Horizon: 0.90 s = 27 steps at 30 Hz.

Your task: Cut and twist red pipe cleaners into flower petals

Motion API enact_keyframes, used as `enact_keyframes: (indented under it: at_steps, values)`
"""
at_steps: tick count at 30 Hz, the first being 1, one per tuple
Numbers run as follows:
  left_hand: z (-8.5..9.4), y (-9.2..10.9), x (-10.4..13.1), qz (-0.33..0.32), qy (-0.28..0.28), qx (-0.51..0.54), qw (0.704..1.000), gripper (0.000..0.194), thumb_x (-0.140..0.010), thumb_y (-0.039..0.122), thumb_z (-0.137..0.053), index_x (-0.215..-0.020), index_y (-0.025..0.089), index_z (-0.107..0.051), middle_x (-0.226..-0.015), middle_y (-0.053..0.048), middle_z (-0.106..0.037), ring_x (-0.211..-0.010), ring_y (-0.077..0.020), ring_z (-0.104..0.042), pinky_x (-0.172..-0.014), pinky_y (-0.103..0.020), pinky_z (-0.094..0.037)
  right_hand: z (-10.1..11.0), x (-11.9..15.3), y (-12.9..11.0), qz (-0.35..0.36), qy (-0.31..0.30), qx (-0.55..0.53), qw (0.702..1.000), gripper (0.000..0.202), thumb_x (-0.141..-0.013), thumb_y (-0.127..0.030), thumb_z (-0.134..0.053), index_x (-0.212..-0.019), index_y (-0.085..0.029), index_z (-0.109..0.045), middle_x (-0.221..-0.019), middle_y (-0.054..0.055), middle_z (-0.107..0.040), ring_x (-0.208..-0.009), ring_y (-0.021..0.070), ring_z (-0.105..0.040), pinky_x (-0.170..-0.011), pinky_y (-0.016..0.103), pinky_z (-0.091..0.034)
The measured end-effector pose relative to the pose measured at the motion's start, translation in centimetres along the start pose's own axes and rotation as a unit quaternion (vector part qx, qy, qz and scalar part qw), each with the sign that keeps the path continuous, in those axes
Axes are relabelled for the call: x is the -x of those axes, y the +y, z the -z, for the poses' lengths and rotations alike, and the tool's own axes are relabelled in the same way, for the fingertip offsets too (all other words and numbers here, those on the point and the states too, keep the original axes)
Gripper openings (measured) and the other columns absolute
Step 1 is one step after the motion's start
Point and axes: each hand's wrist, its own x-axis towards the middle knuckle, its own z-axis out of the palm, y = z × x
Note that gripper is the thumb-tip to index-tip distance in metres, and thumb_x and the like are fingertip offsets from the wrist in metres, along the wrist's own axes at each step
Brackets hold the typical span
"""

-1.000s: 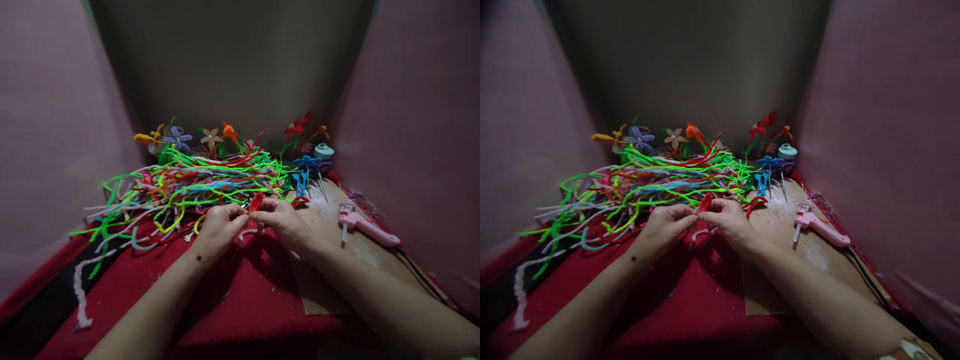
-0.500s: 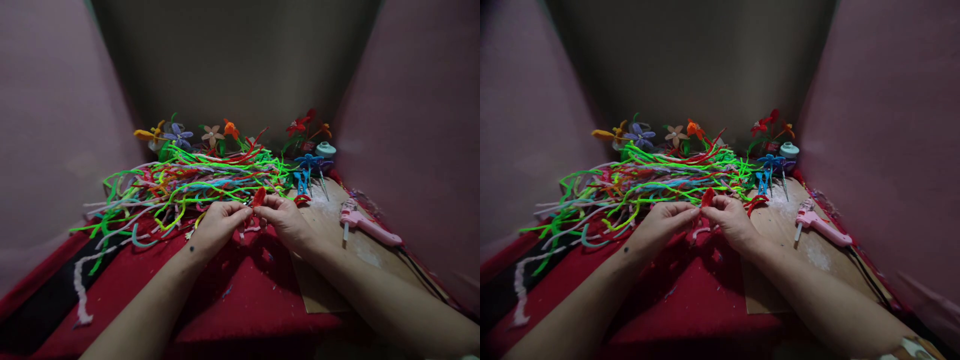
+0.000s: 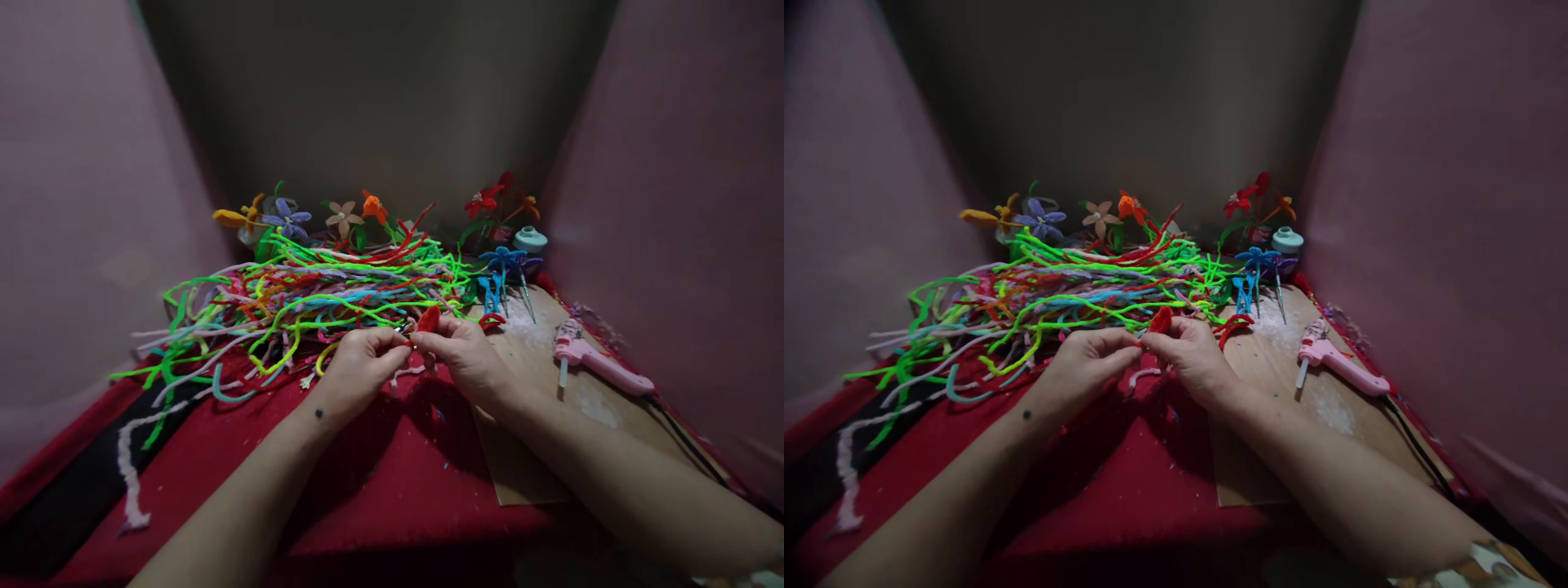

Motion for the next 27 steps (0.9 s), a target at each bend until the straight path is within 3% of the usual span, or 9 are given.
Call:
enact_keyframes:
  at_steps: [4,6,8,11,14,19,22,24,27]
  values:
    - [-0.9,-0.7,0.4,-0.231,0.099,-0.363,0.897,0.023,-0.085,0.018,-0.043,-0.076,0.014,-0.064,-0.072,-0.009,-0.063,-0.069,-0.0190,-0.056,-0.068,-0.033,-0.042,0.0,-0.3,0.4,-0.059,0.018,-0.060,0.996,0.022,-0.065,-0.028,-0.068,-0.061,-0.016,-0.051,-0.051,-0.005,-0.046,-0.043,0.0067,-0.039,-0.043,0.023,-0.029]
    - [-1.0,-0.9,0.4,-0.260,0.108,-0.396,0.874,0.022,-0.085,0.016,-0.042,-0.081,0.013,-0.064,-0.076,-0.011,-0.064,-0.075,-0.0214,-0.057,-0.071,-0.035,-0.043,0.1,-0.5,0.4,-0.076,0.010,-0.098,0.992,0.024,-0.063,-0.028,-0.071,-0.063,-0.016,-0.050,-0.054,-0.005,-0.048,-0.044,0.0069,-0.040,-0.044,0.023,-0.031]
    - [-0.9,-1.0,0.2,-0.219,0.124,-0.287,0.924,0.020,-0.084,0.014,-0.043,-0.090,0.013,-0.063,-0.086,-0.011,-0.066,-0.082,-0.0210,-0.059,-0.075,-0.034,-0.044,0.3,-0.7,0.3,-0.074,-0.004,-0.119,0.990,0.024,-0.062,-0.027,-0.073,-0.064,-0.016,-0.051,-0.055,-0.004,-0.049,-0.045,0.0073,-0.042,-0.046,0.024,-0.033]
    - [-0.3,-1.0,-0.2,-0.038,0.111,-0.002,0.993,0.019,-0.082,0.019,-0.048,-0.095,0.016,-0.061,-0.079,-0.004,-0.065,-0.065,-0.0133,-0.058,-0.062,-0.025,-0.046,0.6,-0.8,0.0,-0.069,-0.039,-0.123,0.989,0.022,-0.065,-0.026,-0.071,-0.061,-0.016,-0.052,-0.051,-0.004,-0.049,-0.044,0.0072,-0.042,-0.045,0.023,-0.034]
    - [0.5,-0.7,-0.4,0.136,0.013,0.202,0.970,0.025,-0.082,0.037,-0.051,-0.092,0.016,-0.061,-0.059,0.002,-0.057,-0.038,-0.0055,-0.040,-0.040,-0.019,-0.031,0.7,-0.8,-0.1,-0.060,-0.079,-0.092,0.991,0.023,-0.069,-0.027,-0.068,-0.058,-0.015,-0.052,-0.049,-0.003,-0.048,-0.041,0.0067,-0.040,-0.043,0.023,-0.032]
    - [1.0,0.0,0.0,0.175,-0.136,0.289,0.931,0.036,-0.079,0.049,-0.053,-0.079,0.014,-0.061,-0.065,-0.003,-0.061,-0.042,-0.0058,-0.045,-0.036,-0.016,-0.024,0.5,-0.5,-0.1,-0.028,-0.073,-0.029,0.997,0.021,-0.070,-0.031,-0.067,-0.066,-0.014,-0.055,-0.055,-0.003,-0.052,-0.045,0.0071,-0.042,-0.047,0.023,-0.032]
    - [0.4,0.2,0.2,0.130,-0.138,0.155,0.970,0.031,-0.084,0.043,-0.047,-0.077,0.015,-0.059,-0.061,-0.002,-0.060,-0.041,-0.0074,-0.047,-0.039,-0.018,-0.027,0.2,-0.2,-0.5,-0.005,-0.032,0.017,0.999,0.020,-0.068,-0.030,-0.068,-0.067,-0.015,-0.056,-0.056,-0.004,-0.052,-0.048,0.0073,-0.042,-0.049,0.023,-0.031]
    - [-0.4,0.1,0.3,0.038,-0.057,-0.054,0.996,0.030,-0.087,0.036,-0.040,-0.075,0.015,-0.058,-0.058,-0.003,-0.060,-0.044,-0.0097,-0.050,-0.044,-0.021,-0.031,0.0,0.0,-0.7,0.009,0.003,0.031,0.999,0.019,-0.068,-0.030,-0.067,-0.067,-0.014,-0.056,-0.056,-0.004,-0.051,-0.050,0.0074,-0.041,-0.050,0.023,-0.031]
    - [-1.8,-0.3,0.3,-0.055,0.044,-0.260,0.963,0.029,-0.088,0.029,-0.036,-0.084,0.015,-0.060,-0.064,-0.007,-0.062,-0.052,-0.0150,-0.055,-0.050,-0.026,-0.030,-0.1,0.1,-0.9,0.013,0.043,0.035,0.998,0.017,-0.070,-0.029,-0.065,-0.067,-0.013,-0.058,-0.055,-0.004,-0.049,-0.049,0.0073,-0.039,-0.049,0.023,-0.031]
